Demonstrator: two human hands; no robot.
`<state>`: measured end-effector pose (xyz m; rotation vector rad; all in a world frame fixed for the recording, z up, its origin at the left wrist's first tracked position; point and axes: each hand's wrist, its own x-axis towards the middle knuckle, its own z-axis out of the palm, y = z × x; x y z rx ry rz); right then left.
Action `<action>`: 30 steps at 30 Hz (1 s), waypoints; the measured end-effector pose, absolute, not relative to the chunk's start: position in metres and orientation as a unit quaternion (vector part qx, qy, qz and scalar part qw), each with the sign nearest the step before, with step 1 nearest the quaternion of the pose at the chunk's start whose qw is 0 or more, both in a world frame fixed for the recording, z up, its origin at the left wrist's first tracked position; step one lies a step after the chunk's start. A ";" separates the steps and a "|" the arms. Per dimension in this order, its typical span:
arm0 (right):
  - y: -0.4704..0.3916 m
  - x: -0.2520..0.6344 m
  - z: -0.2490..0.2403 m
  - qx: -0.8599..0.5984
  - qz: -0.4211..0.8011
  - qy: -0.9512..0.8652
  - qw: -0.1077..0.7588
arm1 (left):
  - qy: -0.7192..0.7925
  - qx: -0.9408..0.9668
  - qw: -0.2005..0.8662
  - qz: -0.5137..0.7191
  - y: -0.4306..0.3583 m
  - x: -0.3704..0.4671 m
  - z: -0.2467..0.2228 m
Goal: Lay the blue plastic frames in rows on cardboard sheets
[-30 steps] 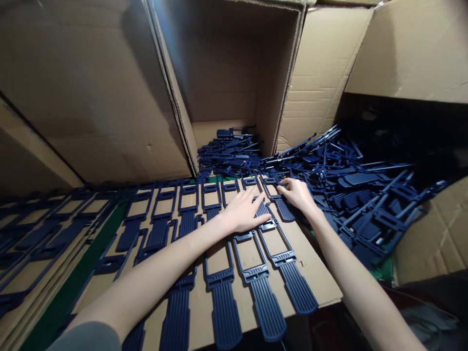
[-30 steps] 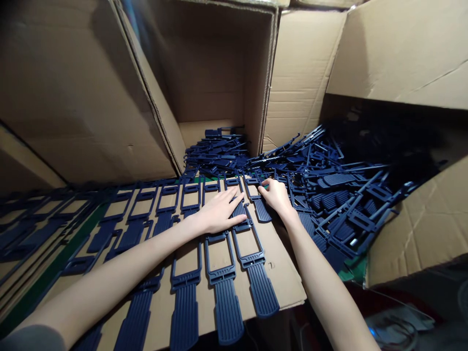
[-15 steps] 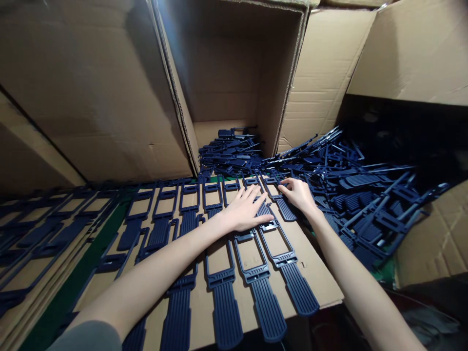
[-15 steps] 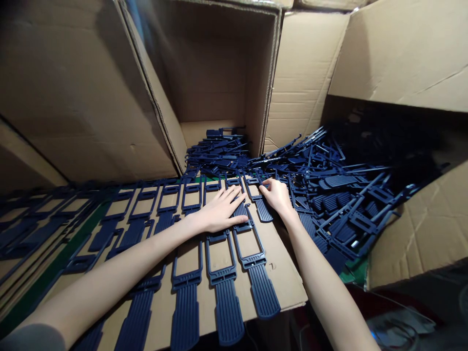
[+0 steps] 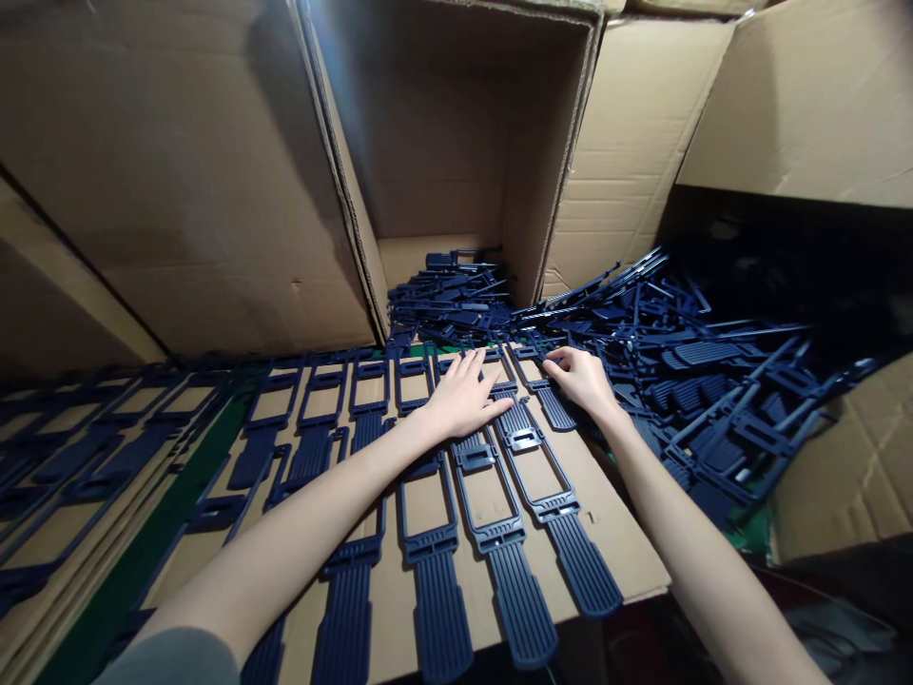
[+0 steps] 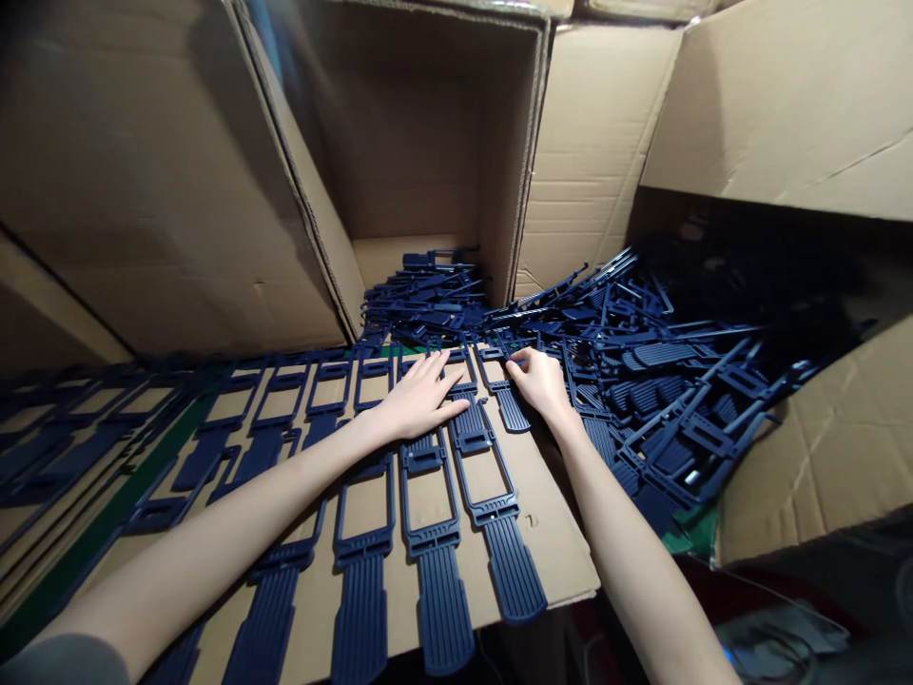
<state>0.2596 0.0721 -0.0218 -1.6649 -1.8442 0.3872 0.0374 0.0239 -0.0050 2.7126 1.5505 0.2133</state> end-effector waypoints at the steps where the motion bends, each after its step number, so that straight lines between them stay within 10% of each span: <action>1: 0.072 0.260 -0.022 -0.627 0.151 -0.699 0.310 | 0.495 0.866 0.003 0.069 0.023 0.038 -0.005; 30: 0.073 0.278 -0.016 -0.674 0.017 -0.653 0.345 | 0.397 0.913 0.084 0.045 0.005 0.050 0.004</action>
